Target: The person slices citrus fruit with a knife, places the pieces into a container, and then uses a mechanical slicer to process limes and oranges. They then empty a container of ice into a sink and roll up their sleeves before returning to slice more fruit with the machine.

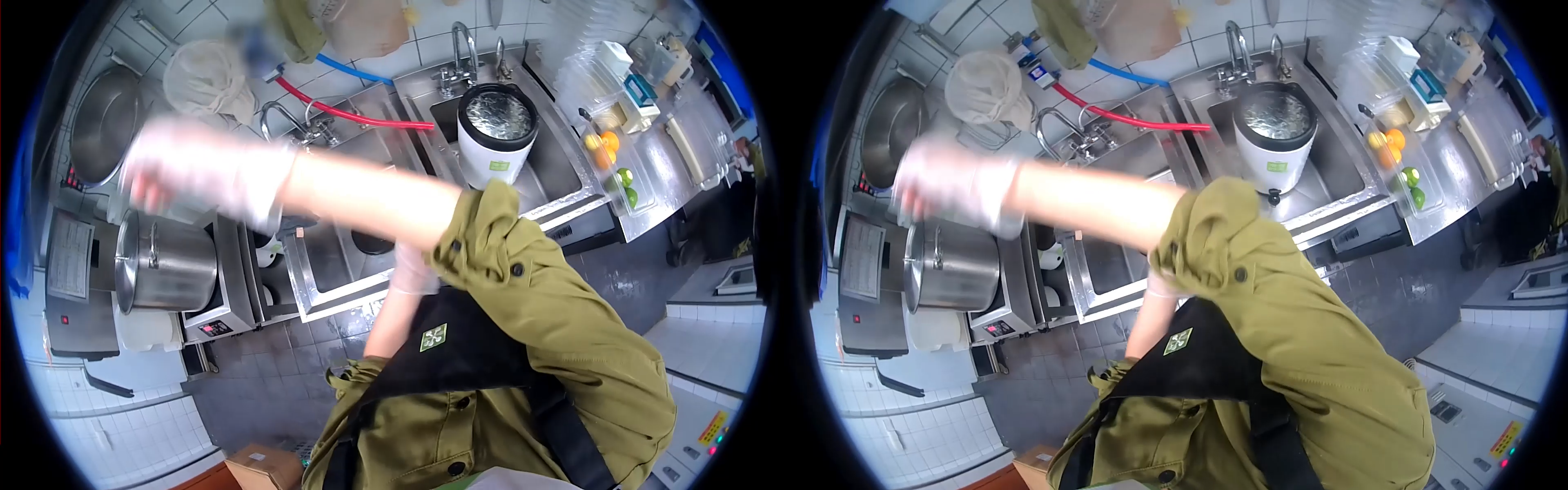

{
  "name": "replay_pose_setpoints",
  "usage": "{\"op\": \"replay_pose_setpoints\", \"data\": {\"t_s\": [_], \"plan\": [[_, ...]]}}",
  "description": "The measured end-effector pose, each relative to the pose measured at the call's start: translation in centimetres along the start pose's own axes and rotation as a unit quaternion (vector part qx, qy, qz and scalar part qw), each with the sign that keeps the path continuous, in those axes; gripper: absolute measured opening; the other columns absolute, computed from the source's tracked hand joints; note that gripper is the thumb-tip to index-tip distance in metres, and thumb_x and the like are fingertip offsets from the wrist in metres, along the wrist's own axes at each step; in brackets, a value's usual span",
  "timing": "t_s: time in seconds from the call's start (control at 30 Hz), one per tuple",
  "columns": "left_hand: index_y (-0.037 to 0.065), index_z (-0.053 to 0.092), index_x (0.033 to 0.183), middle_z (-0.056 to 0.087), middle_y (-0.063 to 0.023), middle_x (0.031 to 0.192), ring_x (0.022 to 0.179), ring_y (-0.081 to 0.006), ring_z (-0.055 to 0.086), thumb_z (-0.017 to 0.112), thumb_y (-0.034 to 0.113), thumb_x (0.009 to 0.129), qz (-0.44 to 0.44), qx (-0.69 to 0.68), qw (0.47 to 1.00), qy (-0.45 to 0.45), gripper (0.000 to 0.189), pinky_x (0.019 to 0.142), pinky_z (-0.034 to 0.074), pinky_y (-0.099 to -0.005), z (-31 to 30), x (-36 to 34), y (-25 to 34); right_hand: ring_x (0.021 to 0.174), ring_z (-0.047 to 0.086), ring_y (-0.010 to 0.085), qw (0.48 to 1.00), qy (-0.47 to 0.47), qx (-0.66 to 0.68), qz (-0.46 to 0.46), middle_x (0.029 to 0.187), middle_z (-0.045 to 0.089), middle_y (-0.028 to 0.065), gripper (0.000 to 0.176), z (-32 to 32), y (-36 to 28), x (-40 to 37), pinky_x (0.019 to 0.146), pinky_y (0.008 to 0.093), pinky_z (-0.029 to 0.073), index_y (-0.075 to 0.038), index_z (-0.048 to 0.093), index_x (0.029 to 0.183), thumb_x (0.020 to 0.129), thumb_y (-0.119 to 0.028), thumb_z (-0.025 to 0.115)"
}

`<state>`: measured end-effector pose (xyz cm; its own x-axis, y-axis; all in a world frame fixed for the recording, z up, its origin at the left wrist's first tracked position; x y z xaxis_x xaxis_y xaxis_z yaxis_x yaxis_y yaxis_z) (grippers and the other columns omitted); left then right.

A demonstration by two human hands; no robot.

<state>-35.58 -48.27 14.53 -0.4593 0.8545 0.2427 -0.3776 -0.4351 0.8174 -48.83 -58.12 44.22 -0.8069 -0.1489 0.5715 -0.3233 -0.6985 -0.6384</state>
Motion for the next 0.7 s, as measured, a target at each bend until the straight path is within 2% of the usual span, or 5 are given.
{"op": "replay_pose_setpoints", "data": {"t_s": [0.1, 0.27, 0.43, 0.57, 0.7], "plan": [[0.002, 0.054, 0.091, 0.056, -0.0089, 0.103, 0.101, -0.0226, 0.052, 0.059, 0.03, 0.089, -0.096, -0.219, 0.952, -0.189, 0.028, 0.094, 0.039, -0.0371, 3.8, 2.9, 2.9, 0.066, 0.06, 0.0136, 0.993, -0.084, 0.071, 0.049, 0.074, 0.062, 0.0084, 0.014, 7.8, 4.5, -4.3, 0.058, 0.0257, 0.049, 0.003, 0.061, 0.08, 0.084, -0.009, 0.054], [0.004, 0.067, 0.106, 0.057, -0.01, 0.107, 0.105, -0.0265, 0.052, 0.062, 0.023, 0.087, 0.066, 0.009, 0.921, -0.384, 0.027, 0.095, 0.039, -0.0408, 6.9, 2.9, 7.9, 0.084, 0.062, 0.0135, 0.954, -0.292, -0.074, 0.0, 0.088, 0.065, 0.0026, 0.019, 16.1, 9.0, -8.6, 0.078, 0.0289, 0.048, -0.007, 0.063, 0.091, 0.086, -0.024, 0.058], [0.002, 0.07, 0.09, 0.063, -0.0073, 0.094, 0.093, -0.0235, 0.059, 0.059, 0.016, 0.09, 0.11, 0.181, 0.888, -0.409, 0.018, 0.084, 0.046, -0.035, 9.6, 2.7, 10.7, 0.072, 0.065, 0.0116, 0.935, -0.27, 0.014, 0.23, 0.08, 0.069, 0.0033, 0.018, 18.2, 7.9, -12.0, 0.069, 0.0276, 0.051, -0.008, 0.067, 0.088, 0.083, -0.015, 0.052], [0.003, 0.061, 0.086, 0.065, -0.0063, 0.084, 0.077, -0.0185, 0.062, 0.049, 0.021, 0.097, -0.075, 0.193, 0.916, -0.344, 0.025, 0.071, 0.048, -0.0287, 9.8, 2.5, 10.9, 0.069, 0.068, 0.0166, 0.903, -0.294, 0.008, 0.314, 0.08, 0.071, 0.0077, 0.021, 18.6, 9.0, -13.5, 0.067, 0.0307, 0.055, -0.005, 0.068, 0.092, 0.086, -0.011, 0.049], [0.001, 0.061, 0.091, 0.062, -0.0025, 0.084, 0.079, -0.0104, 0.053, 0.052, 0.029, 0.095, -0.226, 0.278, 0.819, -0.449, 0.03, 0.076, 0.044, -0.0257, 11.5, 3.1, 11.2, 0.075, 0.069, 0.0206, 0.863, -0.328, 0.015, 0.385, 0.087, 0.071, 0.0117, 0.019, 20.4, 12.8, -15.1, 0.065, 0.0333, 0.057, -0.004, 0.068, 0.096, 0.086, -0.01, 0.053]]}}
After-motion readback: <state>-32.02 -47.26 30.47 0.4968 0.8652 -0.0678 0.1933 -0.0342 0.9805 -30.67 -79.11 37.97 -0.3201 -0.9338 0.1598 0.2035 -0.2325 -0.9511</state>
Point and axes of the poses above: each hand's wrist, its own x-axis towards the middle knuckle, its own z-axis out of the palm, y = z × x, the point moved 8 cm from there along x, towards the middle knuckle
